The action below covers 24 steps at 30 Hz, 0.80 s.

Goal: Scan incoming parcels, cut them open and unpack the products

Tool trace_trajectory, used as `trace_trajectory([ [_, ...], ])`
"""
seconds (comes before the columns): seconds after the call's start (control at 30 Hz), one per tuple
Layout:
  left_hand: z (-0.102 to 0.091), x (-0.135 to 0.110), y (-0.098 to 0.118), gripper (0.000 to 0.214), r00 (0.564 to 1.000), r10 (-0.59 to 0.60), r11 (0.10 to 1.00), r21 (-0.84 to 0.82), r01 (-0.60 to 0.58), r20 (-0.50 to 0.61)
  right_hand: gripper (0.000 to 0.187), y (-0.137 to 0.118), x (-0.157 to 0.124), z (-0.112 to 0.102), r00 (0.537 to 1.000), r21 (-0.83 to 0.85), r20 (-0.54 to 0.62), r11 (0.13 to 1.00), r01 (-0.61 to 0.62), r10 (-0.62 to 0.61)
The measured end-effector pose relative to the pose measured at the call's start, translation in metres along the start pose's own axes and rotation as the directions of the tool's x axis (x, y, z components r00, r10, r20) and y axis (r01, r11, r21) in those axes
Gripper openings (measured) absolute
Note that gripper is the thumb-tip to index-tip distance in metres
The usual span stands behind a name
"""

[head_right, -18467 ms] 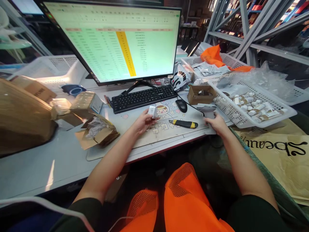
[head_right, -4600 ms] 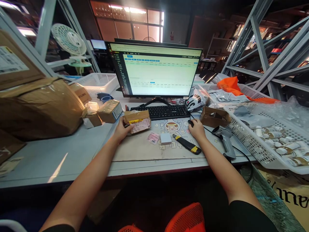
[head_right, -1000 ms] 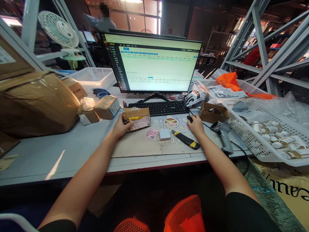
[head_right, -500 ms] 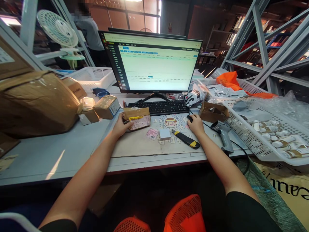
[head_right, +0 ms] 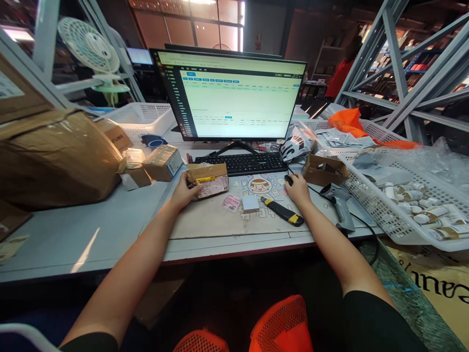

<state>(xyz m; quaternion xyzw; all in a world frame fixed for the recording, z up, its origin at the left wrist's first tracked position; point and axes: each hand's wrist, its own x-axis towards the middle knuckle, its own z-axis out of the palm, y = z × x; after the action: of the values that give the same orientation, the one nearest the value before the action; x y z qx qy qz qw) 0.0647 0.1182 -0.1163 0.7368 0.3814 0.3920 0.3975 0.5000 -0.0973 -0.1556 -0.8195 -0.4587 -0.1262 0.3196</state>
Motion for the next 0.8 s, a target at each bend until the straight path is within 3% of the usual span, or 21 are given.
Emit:
trace_trajectory([
  [0.17, 0.0012, 0.0009, -0.0020, 0.074, 1.000, 0.009, 1.000, -0.013, -0.009, 0.000, 0.045, 0.0001, 0.0000, 0.0002, 0.999, 0.013, 0.004, 0.999, 0.043, -0.043],
  [0.63, 0.0015, -0.0002, -0.0028, 0.073, 1.000, 0.017, 1.000, -0.004, -0.017, -0.015, 0.047, 0.0000, 0.0004, 0.0000, 1.000, -0.013, 0.007, 1.000, 0.015, -0.015],
  [0.8, 0.0030, 0.0065, -0.0087, 0.072, 0.999, 0.025, 0.996, -0.087, -0.029, -0.047, 0.046, 0.0007, 0.0008, 0.0007, 1.000, -0.015, 0.011, 1.000, 0.011, -0.011],
])
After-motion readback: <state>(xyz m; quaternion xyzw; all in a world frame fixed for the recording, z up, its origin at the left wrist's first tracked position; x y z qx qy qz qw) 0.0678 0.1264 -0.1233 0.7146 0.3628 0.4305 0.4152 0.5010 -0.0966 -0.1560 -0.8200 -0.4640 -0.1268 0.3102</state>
